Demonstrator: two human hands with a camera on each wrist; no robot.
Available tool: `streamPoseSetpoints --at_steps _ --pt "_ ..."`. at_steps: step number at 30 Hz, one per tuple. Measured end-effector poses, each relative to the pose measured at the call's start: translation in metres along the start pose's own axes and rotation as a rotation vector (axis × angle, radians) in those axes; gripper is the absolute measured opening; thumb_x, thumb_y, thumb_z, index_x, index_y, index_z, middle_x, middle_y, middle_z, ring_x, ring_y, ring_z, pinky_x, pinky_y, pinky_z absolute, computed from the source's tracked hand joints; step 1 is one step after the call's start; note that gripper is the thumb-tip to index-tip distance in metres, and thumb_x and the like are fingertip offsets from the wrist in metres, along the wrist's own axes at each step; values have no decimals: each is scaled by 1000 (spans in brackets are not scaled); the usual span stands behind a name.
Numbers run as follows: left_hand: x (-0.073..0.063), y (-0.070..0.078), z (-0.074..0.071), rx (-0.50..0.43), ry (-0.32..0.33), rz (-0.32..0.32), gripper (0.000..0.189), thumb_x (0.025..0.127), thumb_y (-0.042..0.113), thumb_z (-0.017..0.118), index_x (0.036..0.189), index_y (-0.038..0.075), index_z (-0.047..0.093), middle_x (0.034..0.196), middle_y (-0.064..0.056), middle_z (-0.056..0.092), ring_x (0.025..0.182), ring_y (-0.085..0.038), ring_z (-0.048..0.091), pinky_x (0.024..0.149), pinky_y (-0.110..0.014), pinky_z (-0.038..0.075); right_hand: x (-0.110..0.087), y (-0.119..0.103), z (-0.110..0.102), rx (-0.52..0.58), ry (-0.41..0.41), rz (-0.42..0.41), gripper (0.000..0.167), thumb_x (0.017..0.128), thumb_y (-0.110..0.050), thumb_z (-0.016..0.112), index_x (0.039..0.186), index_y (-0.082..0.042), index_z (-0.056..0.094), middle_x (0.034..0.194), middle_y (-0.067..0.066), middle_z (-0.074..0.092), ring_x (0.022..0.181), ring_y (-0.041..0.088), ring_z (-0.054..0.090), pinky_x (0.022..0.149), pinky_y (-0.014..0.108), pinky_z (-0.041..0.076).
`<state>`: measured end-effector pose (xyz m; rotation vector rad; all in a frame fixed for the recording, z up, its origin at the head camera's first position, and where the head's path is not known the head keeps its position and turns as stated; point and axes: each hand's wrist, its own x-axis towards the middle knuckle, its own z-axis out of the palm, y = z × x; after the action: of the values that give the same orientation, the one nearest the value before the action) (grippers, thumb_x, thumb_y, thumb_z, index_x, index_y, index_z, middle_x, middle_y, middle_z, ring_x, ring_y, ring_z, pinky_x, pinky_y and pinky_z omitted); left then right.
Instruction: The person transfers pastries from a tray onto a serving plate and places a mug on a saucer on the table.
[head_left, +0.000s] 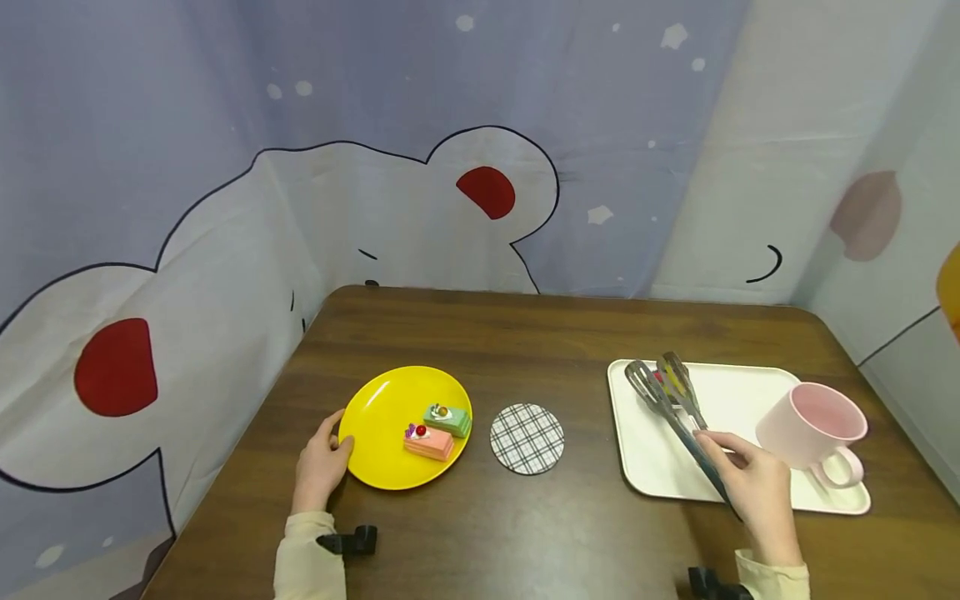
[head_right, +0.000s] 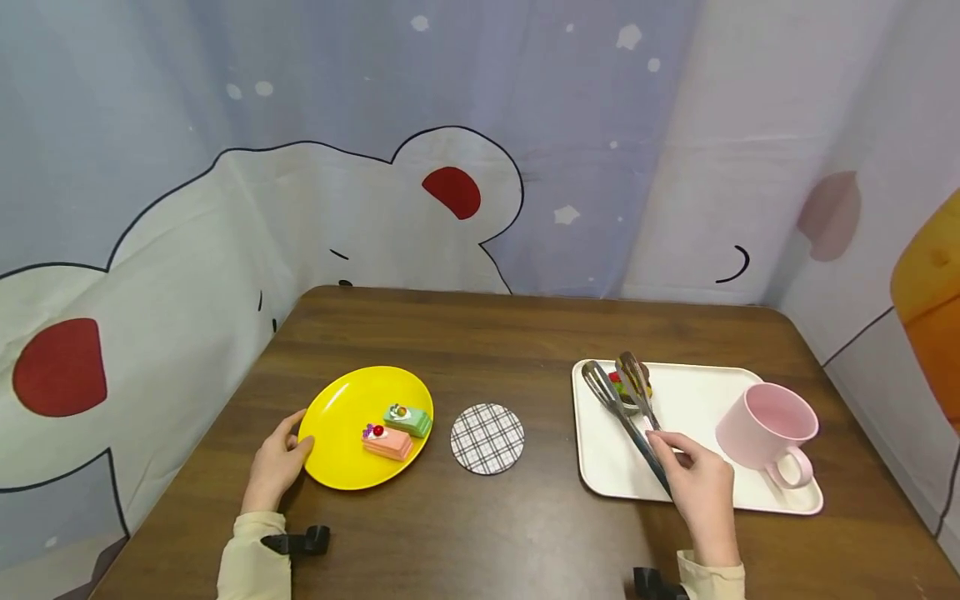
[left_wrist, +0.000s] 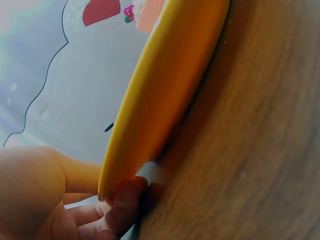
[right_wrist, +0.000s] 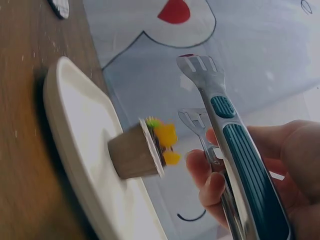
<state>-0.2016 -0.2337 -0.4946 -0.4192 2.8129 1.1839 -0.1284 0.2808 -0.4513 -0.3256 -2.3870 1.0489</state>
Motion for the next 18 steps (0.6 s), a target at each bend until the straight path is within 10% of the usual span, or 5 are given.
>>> streamPoseSetpoints --at_steps 4,18 --pt "1 -1 0 6 -1 -2 53 98 18 49 148 6 35 80 -9 49 67 -20 43 64 -31 32 -4 8 -7 -16 15 52 17 80 -14 77 91 -2 77 70 -52 45 57 -23 49 57 7 39" --pt "2 -1 1 7 -11 2 53 98 18 49 148 6 34 82 -9 49 70 -21 44 65 -32 32 -18 29 -27 -49 69 238 20 76 -23 82 90 -9 79 57 -46 48 52 -21 50 55 9 36"
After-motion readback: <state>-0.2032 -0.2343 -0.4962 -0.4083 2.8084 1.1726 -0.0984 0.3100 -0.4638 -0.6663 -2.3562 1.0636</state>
